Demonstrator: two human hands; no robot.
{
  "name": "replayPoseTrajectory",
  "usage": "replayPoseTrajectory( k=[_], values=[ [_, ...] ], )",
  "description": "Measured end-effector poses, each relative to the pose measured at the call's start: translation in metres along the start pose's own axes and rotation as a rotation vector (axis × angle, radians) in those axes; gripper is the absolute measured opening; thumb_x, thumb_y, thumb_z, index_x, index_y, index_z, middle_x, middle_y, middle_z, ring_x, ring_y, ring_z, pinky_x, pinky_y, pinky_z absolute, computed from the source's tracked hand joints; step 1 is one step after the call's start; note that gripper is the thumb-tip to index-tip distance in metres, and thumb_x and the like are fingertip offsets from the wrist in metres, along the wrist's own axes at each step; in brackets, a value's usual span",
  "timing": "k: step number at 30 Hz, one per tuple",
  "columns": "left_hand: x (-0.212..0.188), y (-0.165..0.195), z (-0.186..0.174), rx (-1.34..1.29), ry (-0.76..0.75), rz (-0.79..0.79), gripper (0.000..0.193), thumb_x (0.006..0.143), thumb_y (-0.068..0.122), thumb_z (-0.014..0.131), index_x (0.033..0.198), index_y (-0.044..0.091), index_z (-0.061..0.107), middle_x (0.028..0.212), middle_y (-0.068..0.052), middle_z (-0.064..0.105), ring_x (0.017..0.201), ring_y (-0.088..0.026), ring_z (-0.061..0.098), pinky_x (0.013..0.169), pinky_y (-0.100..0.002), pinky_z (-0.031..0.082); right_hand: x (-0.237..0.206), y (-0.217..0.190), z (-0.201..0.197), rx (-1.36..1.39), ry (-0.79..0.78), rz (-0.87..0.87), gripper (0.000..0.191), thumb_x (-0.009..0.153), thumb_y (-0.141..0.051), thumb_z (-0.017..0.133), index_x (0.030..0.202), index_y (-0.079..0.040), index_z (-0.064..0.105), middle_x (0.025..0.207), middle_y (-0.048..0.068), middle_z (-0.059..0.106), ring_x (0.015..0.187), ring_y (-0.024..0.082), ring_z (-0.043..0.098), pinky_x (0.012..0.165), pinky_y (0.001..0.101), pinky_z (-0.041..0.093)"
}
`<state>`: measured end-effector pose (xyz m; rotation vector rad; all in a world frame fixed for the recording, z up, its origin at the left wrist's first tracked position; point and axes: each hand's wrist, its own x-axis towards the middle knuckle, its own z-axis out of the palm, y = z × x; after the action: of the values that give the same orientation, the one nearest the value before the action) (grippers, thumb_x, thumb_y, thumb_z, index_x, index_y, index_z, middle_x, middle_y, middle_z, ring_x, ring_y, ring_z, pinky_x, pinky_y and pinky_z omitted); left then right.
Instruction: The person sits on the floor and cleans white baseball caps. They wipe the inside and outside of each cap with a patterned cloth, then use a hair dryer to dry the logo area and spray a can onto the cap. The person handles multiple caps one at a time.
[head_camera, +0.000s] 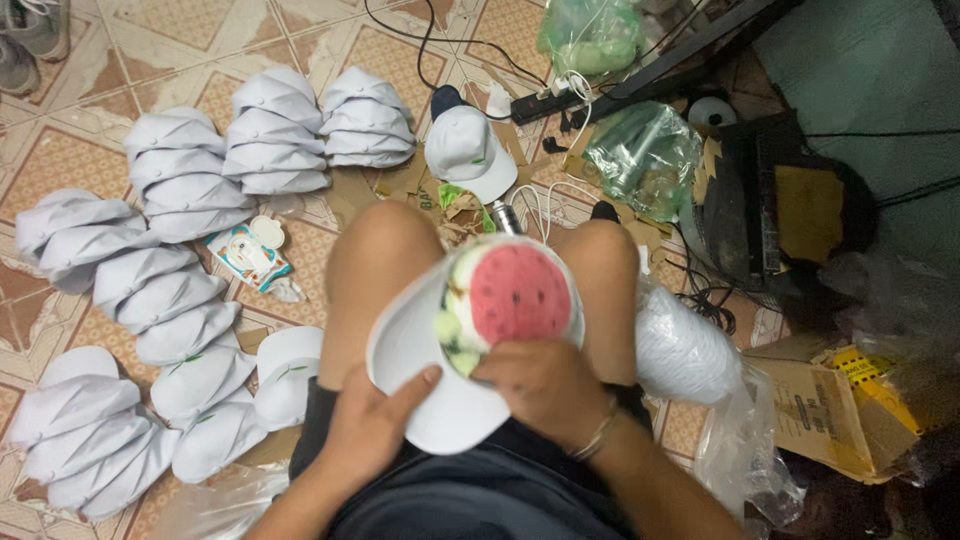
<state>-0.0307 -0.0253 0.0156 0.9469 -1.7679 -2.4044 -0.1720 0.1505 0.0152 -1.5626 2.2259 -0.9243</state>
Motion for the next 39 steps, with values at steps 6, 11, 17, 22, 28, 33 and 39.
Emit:
replayPoseTrajectory(
  k=[6,11,17,22,28,33,39],
  values=[
    [0.062,0.063,-0.031,0.466,0.419,0.584,0.046,0.088,0.011,0.072,0.129,-0.006,0.06,0.116,-0.011,0.071,0.103,-0.02,0.07,0.091,-0.031,0.054,0.068,0.101,-0.015,0.682,0.867,0.408,0.013,0.097,-0.005,0.071,0.108,0.001,0.072,0.094,0.007,0.073,0.079,0.014,0.066,0.071,0.0263,0.055],
    [0.182,0.087,-0.041,-0.019,0.392,0.669,0.029,0.099,0.01,0.068,0.122,-0.008,0.062,0.111,-0.012,0.071,0.096,-0.016,0.067,0.086,-0.031,0.056,0.144,0.232,0.07,0.814,0.696,0.914,0.018,0.091,-0.014,0.065,0.098,0.0,0.072,0.08,0.01,0.068,0.065,0.018,0.063,0.057,0.0314,0.049],
    [0.243,0.076,-0.046,-0.357,0.477,0.292,0.029,0.086,0.004,0.062,0.114,-0.005,0.064,0.095,-0.012,0.073,0.07,-0.02,0.07,0.051,-0.032,0.054,0.15,0.283,0.183,0.415,-0.117,1.055,0.053,0.078,-0.038,0.08,0.114,0.0,0.071,0.102,0.016,0.075,0.086,0.024,0.073,0.077,0.0397,0.058],
    [0.252,0.084,-0.049,-0.415,0.465,0.143,0.028,0.089,0.005,0.063,0.114,-0.006,0.066,0.092,-0.013,0.073,0.063,-0.018,0.068,0.047,-0.029,0.051,0.163,0.277,0.22,0.322,-0.144,1.035,0.104,0.065,-0.029,0.099,0.144,0.001,0.037,0.138,0.02,0.054,0.126,0.032,0.054,0.105,0.0389,0.043],
    [0.256,0.096,-0.053,-0.284,0.479,0.206,0.023,0.088,0.004,0.064,0.108,-0.006,0.065,0.086,-0.013,0.072,0.059,-0.018,0.067,0.043,-0.03,0.051,0.167,0.289,0.233,0.232,-0.252,1.065,0.065,0.071,-0.026,0.087,0.127,-0.002,0.063,0.126,0.02,0.067,0.118,0.032,0.065,0.101,0.0413,0.052],
    [0.256,0.089,-0.052,-0.294,0.445,0.2,0.021,0.087,0.004,0.064,0.105,-0.007,0.066,0.082,-0.013,0.072,0.055,-0.019,0.065,0.042,-0.03,0.049,0.159,0.289,0.197,0.174,-0.085,0.976,0.038,0.085,-0.026,0.081,0.107,0.004,0.074,0.103,0.02,0.073,0.096,0.031,0.07,0.087,0.0416,0.056],
    [0.235,0.076,-0.046,-0.159,0.408,0.297,0.02,0.087,0.006,0.065,0.103,-0.007,0.066,0.082,-0.013,0.071,0.058,-0.019,0.066,0.042,-0.031,0.05,0.142,0.227,0.093,1.055,0.197,0.848,0.045,0.093,-0.013,0.067,0.136,-0.002,0.06,0.107,0.01,0.074,0.09,0.019,0.07,0.077,0.0325,0.056]
  ],
)
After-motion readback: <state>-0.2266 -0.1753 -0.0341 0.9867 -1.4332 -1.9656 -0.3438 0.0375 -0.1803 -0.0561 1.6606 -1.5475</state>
